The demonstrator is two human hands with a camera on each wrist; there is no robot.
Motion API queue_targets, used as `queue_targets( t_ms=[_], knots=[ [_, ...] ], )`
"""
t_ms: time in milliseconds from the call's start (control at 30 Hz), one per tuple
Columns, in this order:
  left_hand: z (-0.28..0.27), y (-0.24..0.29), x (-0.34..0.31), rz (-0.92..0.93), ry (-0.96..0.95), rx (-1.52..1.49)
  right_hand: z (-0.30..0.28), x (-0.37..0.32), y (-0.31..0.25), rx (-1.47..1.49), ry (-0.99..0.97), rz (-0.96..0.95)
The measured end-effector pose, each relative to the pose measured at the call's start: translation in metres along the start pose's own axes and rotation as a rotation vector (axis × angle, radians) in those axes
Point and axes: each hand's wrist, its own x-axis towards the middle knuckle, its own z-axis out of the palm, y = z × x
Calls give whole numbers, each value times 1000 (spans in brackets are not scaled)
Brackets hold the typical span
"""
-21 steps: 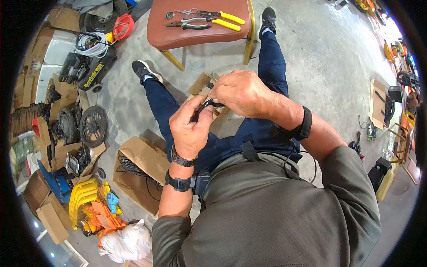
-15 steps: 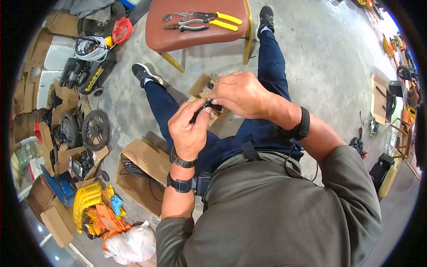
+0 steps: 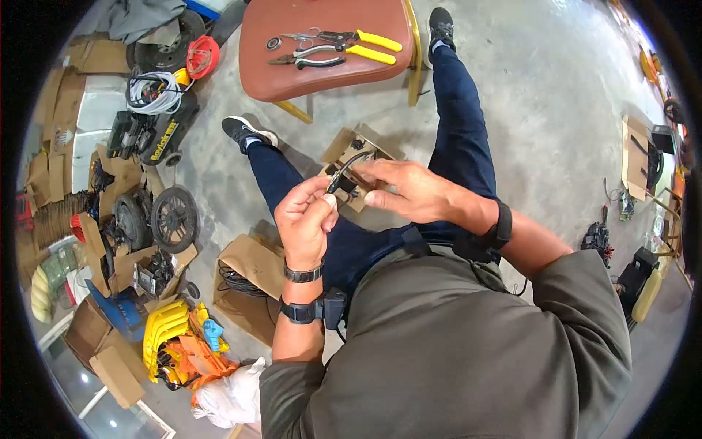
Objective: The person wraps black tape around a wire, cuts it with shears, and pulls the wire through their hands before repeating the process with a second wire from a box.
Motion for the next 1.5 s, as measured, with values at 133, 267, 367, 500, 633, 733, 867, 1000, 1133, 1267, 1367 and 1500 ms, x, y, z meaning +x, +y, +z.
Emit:
queue_targets(
  t_ms=[133,267,367,500,633,733,867,1000,1133,1267,1367,1500],
  knots=[
    [5,11,12,-40,-45,-63,15,20,13,540,-14,129],
    [4,20,18,-75,-44,-85,22,42,13,638,-60,133],
    [-2,24,18,-68,17,-117,19,44,6,700,-90,292],
    [-8,21,13,-105,103,-124,15,44,-1,623,-71,286],
    [-13,15,11,-95,108,-124,25,45,0,696,-3,221],
    [-13,14,10,-72,118,-81,30,45,-1,806,-1,266],
    [-13,10,7,-11,124,-4,34,44,-1,869,-30,302],
    [-13,10,6,13,102,-16,34,45,-1,796,-26,316],
    [-13,7,3,28,62,-61,37,44,3,749,-70,362],
    [-13,3,0,31,43,-6,42,45,8,626,-99,329],
    [2,8,-4,112,59,141,44,45,5,561,-82,327],
    [6,3,-7,222,126,422,52,44,10,542,-58,261]
  ],
)
